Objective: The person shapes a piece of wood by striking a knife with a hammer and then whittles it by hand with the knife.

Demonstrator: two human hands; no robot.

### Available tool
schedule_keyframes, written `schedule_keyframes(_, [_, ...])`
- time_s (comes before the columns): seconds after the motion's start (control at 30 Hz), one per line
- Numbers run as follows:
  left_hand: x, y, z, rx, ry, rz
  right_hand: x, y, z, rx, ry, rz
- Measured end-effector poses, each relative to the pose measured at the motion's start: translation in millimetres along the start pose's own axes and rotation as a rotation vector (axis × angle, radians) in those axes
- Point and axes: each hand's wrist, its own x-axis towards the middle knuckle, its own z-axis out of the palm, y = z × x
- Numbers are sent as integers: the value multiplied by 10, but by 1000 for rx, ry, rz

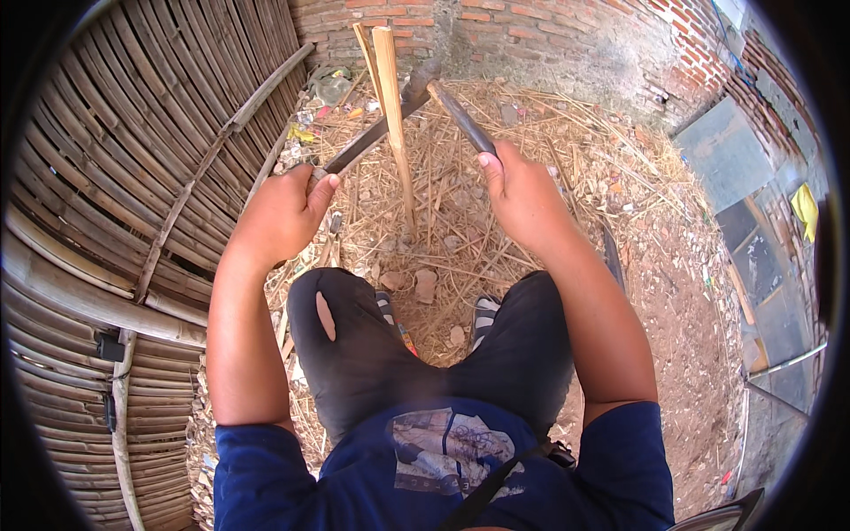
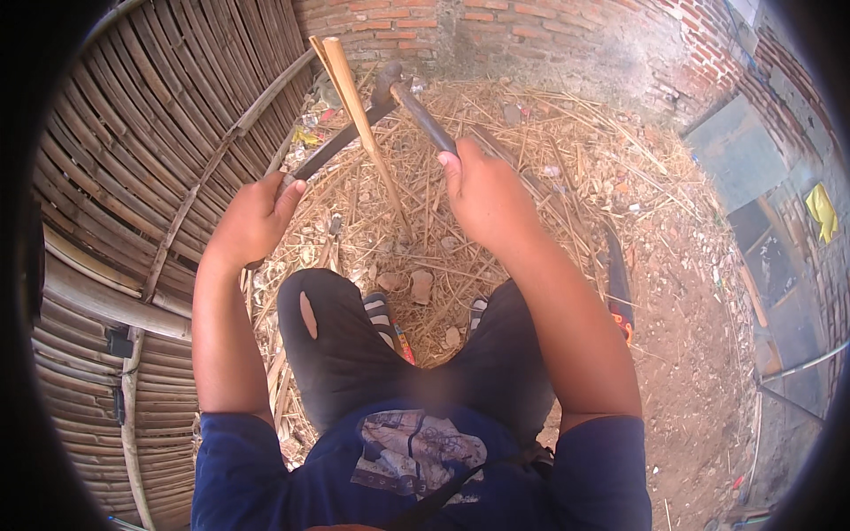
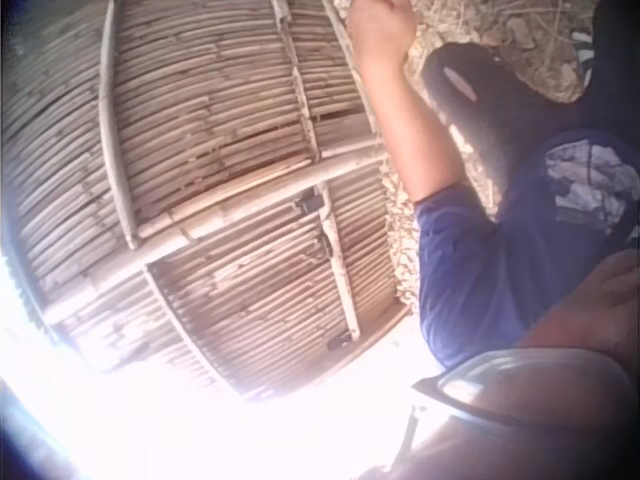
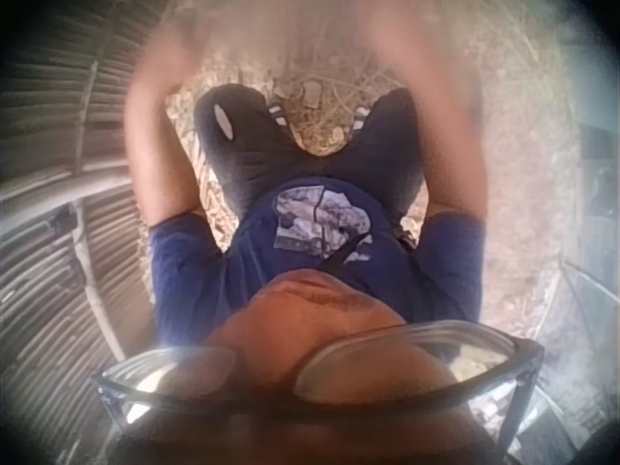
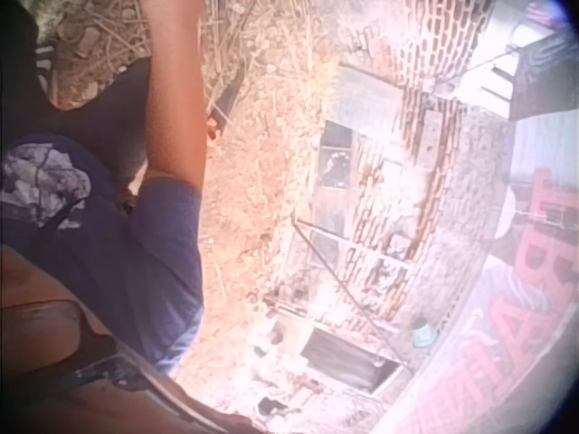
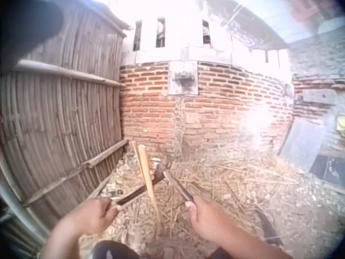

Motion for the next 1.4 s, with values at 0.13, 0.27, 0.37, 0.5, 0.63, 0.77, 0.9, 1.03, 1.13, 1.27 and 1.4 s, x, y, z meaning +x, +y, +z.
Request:
schedule_keyframes(0.13, [-7,-32,-30,2,-13,-18,79,-37,-85,-52,23,-67])
schedule_keyframes(0.27, [-49,-64,-33,19,0,-25,111,-44,-319,147,114,-59])
schedule_keyframes(0.37, [-43,-92,-3,19,7,-3,97,-58,-445,324,344,-148])
schedule_keyframes(0.5, [-47,-114,35,-4,15,-5,87,-148,-441,500,450,-170])
schedule_keyframes(0.63, [-38,-51,82,-33,23,8,28,19,19,132,176,-44])
schedule_keyframes(0.77, [-29,-11,132,-8,-10,26,72,146,381,-35,-4,-34])
schedule_keyframes(0.9, [-23,-35,178,-39,13,32,98,144,289,104,36,-21])
schedule_keyframes(1.03, [-24,-24,194,-28,9,43,37,-18,-67,264,243,-25])
schedule_keyframes(1.13, [-7,-19,262,-35,27,61,15,-15,-220,413,356,-95])
schedule_keyframes(1.27, [3,25,305,-57,27,41,-63,174,44,241,321,-89])
schedule_keyframes(1.4, [34,-5,340,-53,30,-29,-106,263,338,11,-97,106])
